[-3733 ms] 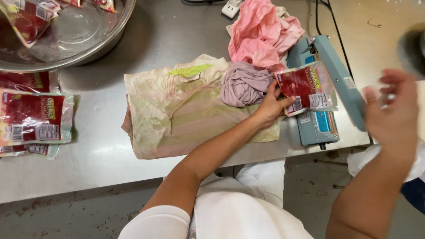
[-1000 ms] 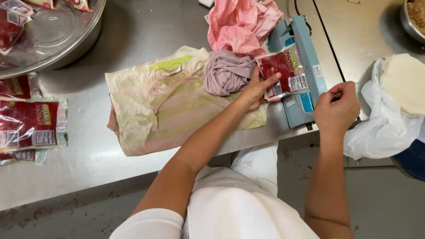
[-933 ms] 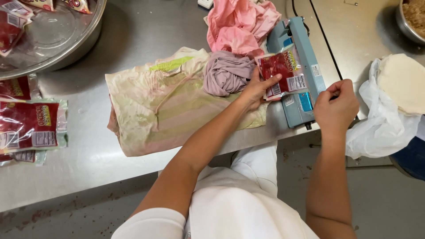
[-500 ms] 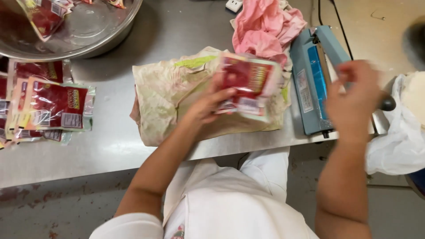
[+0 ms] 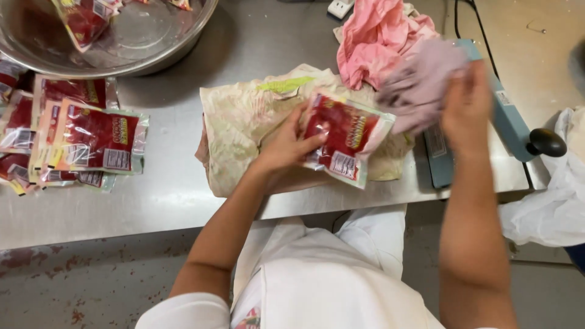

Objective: The person wipes small red and yellow packages of food with a pink cloth, picks up individual packages from a metal bowl and a pile on the table, and moves them toward a sealing machine.

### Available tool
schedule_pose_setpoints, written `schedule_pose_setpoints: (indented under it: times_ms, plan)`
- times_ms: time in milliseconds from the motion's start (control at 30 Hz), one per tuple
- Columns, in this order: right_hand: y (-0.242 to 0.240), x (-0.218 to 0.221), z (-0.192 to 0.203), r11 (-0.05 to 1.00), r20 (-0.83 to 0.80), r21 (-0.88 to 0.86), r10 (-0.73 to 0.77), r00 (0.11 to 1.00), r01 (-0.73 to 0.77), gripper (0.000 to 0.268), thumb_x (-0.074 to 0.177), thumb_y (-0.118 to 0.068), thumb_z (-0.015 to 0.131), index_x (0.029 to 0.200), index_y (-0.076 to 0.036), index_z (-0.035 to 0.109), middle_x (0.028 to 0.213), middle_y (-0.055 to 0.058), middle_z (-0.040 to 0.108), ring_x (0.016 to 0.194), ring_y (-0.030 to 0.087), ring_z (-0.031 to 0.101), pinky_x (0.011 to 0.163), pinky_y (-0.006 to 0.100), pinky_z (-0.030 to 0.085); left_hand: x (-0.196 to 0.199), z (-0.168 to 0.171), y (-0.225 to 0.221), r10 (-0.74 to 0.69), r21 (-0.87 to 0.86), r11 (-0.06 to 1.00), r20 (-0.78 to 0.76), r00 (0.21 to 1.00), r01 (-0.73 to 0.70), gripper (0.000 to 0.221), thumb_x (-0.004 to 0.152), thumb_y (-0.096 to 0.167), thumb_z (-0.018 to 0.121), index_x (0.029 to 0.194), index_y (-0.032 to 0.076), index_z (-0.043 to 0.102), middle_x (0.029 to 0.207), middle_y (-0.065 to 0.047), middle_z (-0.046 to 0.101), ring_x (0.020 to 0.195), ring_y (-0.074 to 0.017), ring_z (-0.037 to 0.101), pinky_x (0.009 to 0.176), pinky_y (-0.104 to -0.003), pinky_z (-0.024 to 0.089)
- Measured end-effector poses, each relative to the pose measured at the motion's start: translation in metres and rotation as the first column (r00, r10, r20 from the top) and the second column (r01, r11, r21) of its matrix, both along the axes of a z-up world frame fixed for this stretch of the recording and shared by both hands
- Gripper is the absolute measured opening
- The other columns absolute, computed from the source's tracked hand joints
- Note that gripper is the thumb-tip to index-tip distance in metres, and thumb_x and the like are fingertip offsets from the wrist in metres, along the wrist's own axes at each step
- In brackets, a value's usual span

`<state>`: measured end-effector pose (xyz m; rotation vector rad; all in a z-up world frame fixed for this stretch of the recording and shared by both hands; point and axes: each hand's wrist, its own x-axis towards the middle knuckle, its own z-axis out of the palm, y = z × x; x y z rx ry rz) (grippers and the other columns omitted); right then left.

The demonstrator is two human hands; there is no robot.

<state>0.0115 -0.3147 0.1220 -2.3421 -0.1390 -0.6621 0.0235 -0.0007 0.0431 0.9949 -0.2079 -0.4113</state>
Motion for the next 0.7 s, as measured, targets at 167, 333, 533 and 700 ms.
schedule_pose_setpoints:
  times_ms: [167,333,533,700]
  plan:
    - [-0.009,-0.033,0.014,0.998,0.166,-0.063,0.007,0.986,0.004,0.022,0.115,-0.02,0.037,0.127,-0.002,0.039,0.106,0.019,0.037,0.095,0.035,0.042,0.09,0.043,0.034,0.037,-0.066,0.019,0.038,0.778,0.468,0.456,0.889,-0.419,0.042,0.088,0.049,0.079,0.107,0.015,0.065,0.086,-0.003,0.071,0.076,-0.024,0.076,0.063,-0.039,0.061]
    - [0.122,-0.033,-0.066,0.912,-0.118,-0.302,0.253,0.96,-0.278,0.043,0.095,-0.027,0.067,0.134,-0.011,0.058,0.126,0.021,0.056,0.118,0.047,0.054,0.097,0.055,0.042,0.013,-0.079,0.021,-0.324,0.911,0.198,0.41,0.853,-0.363,0.025,0.088,0.04,0.071,0.087,0.015,0.074,0.09,-0.006,0.064,0.096,-0.0328,0.063,0.081,-0.046,0.053]
    - [0.118,0.019,-0.121,0.748,-0.422,-0.579,0.066,0.904,-0.325,0.031,0.095,-0.035,0.062,0.123,-0.024,0.072,0.144,0.004,0.059,0.138,0.037,0.045,0.102,0.059,0.04,0.015,-0.105,0.02,-0.27,0.879,0.171,0.476,0.837,-0.445,0.018,0.087,0.033,0.069,0.081,0.016,0.071,0.088,-0.003,0.06,0.097,-0.0297,0.058,0.077,-0.045,0.051]
    - [0.086,0.043,-0.123,0.926,-0.238,-0.35,0.061,0.969,-0.144,0.024,0.092,-0.018,0.07,0.115,-0.01,0.076,0.12,0.012,0.068,0.115,0.035,0.064,0.097,0.043,0.046,0.007,-0.053,0.017,-0.22,0.924,0.221,0.359,0.907,-0.312,0.025,0.091,0.038,0.067,0.091,0.014,0.073,0.092,-0.008,0.063,0.102,-0.0337,0.06,0.087,-0.048,0.05]
